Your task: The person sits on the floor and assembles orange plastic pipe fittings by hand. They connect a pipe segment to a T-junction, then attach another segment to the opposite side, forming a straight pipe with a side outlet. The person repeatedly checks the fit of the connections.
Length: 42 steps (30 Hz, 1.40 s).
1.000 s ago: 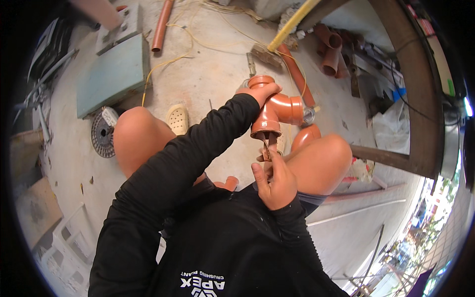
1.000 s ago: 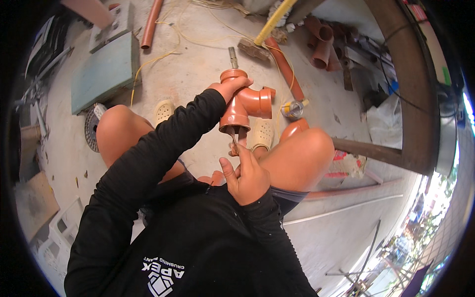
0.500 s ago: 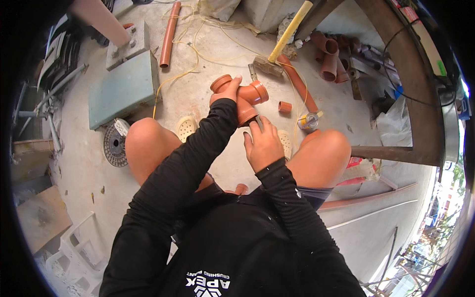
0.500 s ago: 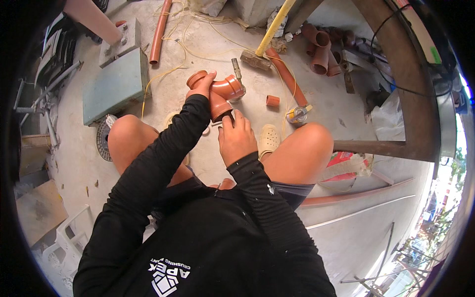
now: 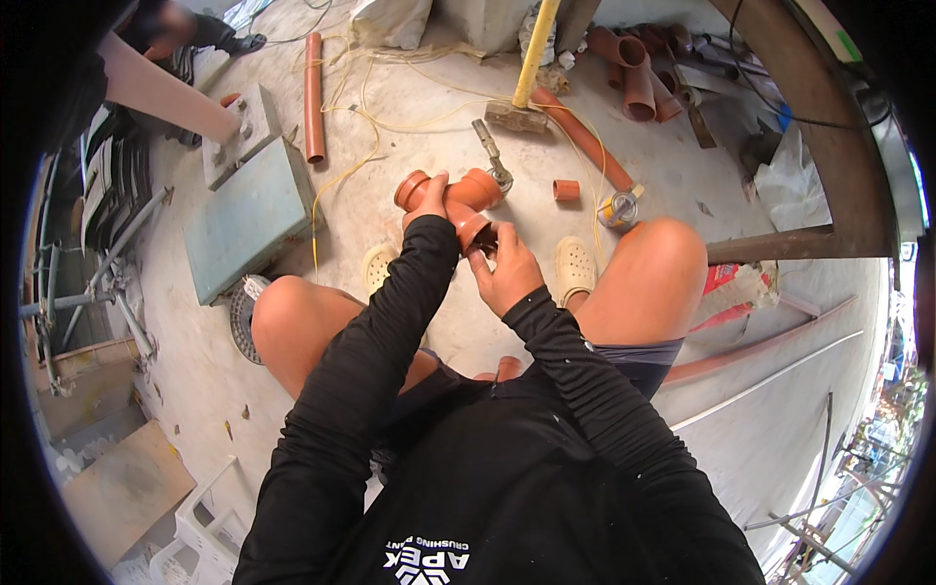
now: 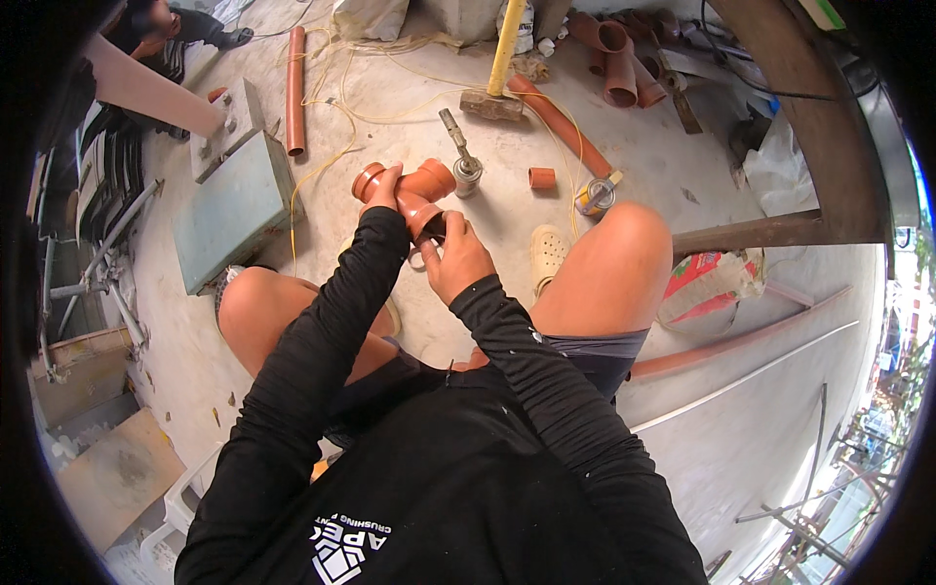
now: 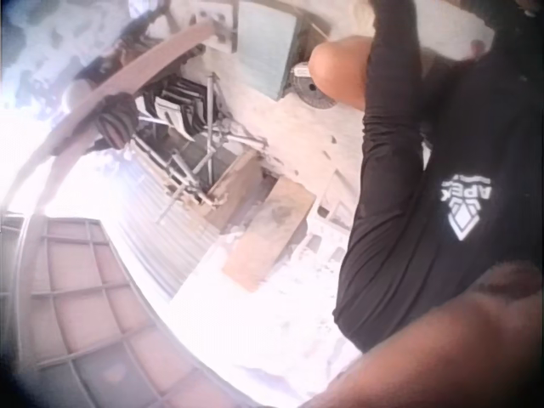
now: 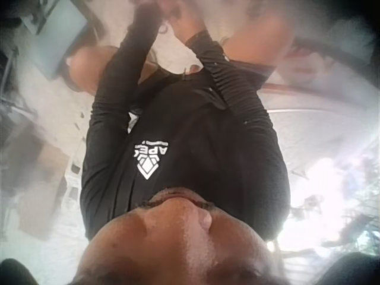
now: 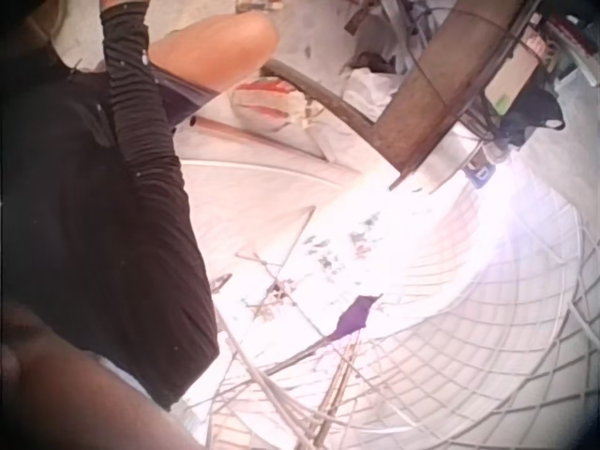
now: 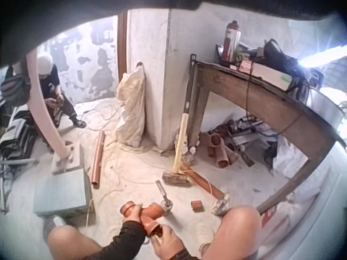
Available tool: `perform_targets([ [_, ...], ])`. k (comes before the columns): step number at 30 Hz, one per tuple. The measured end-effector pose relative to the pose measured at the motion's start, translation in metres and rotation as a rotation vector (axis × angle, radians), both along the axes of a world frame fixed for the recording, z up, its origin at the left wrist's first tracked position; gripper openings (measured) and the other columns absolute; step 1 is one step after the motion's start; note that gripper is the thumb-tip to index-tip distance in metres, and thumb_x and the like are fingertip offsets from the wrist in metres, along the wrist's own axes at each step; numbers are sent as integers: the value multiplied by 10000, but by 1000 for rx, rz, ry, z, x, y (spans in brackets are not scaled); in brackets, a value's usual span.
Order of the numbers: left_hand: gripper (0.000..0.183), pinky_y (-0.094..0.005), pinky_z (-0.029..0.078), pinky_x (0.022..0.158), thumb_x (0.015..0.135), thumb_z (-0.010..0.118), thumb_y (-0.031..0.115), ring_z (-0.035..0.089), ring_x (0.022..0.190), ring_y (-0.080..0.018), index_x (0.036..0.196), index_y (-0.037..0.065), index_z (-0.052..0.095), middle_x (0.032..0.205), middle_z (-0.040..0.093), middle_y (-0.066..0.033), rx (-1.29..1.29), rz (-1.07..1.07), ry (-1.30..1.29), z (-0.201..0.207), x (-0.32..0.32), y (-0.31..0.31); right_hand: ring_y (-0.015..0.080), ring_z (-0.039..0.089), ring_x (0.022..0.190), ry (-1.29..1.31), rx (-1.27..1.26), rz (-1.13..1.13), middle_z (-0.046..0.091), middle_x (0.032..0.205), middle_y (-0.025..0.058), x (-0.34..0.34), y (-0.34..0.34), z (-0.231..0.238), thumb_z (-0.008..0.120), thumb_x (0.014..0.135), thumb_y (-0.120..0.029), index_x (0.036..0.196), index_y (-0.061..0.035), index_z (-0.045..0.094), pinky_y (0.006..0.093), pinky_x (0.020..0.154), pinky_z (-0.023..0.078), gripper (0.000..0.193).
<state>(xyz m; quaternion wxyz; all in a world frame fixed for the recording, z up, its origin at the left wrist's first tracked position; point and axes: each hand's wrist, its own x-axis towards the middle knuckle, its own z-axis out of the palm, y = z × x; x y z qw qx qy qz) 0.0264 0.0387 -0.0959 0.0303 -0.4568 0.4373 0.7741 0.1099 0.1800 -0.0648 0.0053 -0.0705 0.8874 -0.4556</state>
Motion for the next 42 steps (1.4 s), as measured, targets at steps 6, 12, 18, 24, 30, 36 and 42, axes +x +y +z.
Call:
perform_targets([
  [6, 597, -404, 578, 784, 785, 847, 417, 684, 841, -257, 1138, -19, 643, 1022, 681, -143, -105, 18, 158, 18, -5, 1, 402, 728, 932, -114, -63, -56, 716, 998, 259, -12, -5, 7, 696, 947, -224, 1197, 54, 509, 455, 831, 576, 419],
  [12, 617, -374, 566, 747, 751, 839, 436, 683, 791, -245, 1054, -73, 668, 966, 700, -147, -117, -72, 109, 25, -6, 2, 422, 729, 843, -215, 408, 43, 727, 839, 246, -20, -1, 19, 639, 944, -426, 1084, 33, 572, 506, 773, 570, 484],
  [18, 506, -358, 555, 745, 771, 816, 386, 667, 785, -228, 1031, -28, 682, 942, 694, -122, -63, -217, 174, 40, -1, 2, 423, 726, 851, -236, 147, -17, 720, 814, 247, -16, 6, 16, 588, 938, -441, 950, 24, 689, 497, 774, 564, 476],
  [24, 423, -351, 549, 762, 856, 754, 354, 658, 817, -206, 1073, 6, 651, 938, 676, -84, 1, -408, 432, 76, -1, 5, 230, 637, 615, -616, -432, 81, 690, 742, 121, -19, 21, 29, 558, 1006, -354, 888, 25, 686, 366, 631, 523, 416],
  [30, 427, -338, 542, 851, 904, 700, 359, 669, 936, -189, 1151, 18, 626, 1034, 688, -97, -126, -815, 768, 110, -6, -1, 127, 620, 600, -1034, -978, 431, 677, 833, 57, -28, 47, 58, 571, 1050, -367, 1019, -34, 661, 283, 604, 548, 346],
  [36, 378, -324, 539, 793, 916, 704, 343, 661, 860, -171, 1106, 22, 639, 975, 683, -82, -53, -707, 725, 112, -14, -7, 55, 375, 458, -1158, -952, 399, 459, 590, -33, -41, 24, 53, 664, 1007, -397, 925, -71, 636, 237, 427, 282, 338],
  [42, 418, -337, 549, 752, 830, 812, 346, 647, 801, -197, 1037, 18, 658, 947, 662, -83, 85, -283, 432, 77, -30, -8, 152, 579, 532, -706, -489, 197, 627, 659, 44, -44, 7, 51, 657, 964, -407, 810, -17, 678, 295, 534, 482, 420],
])
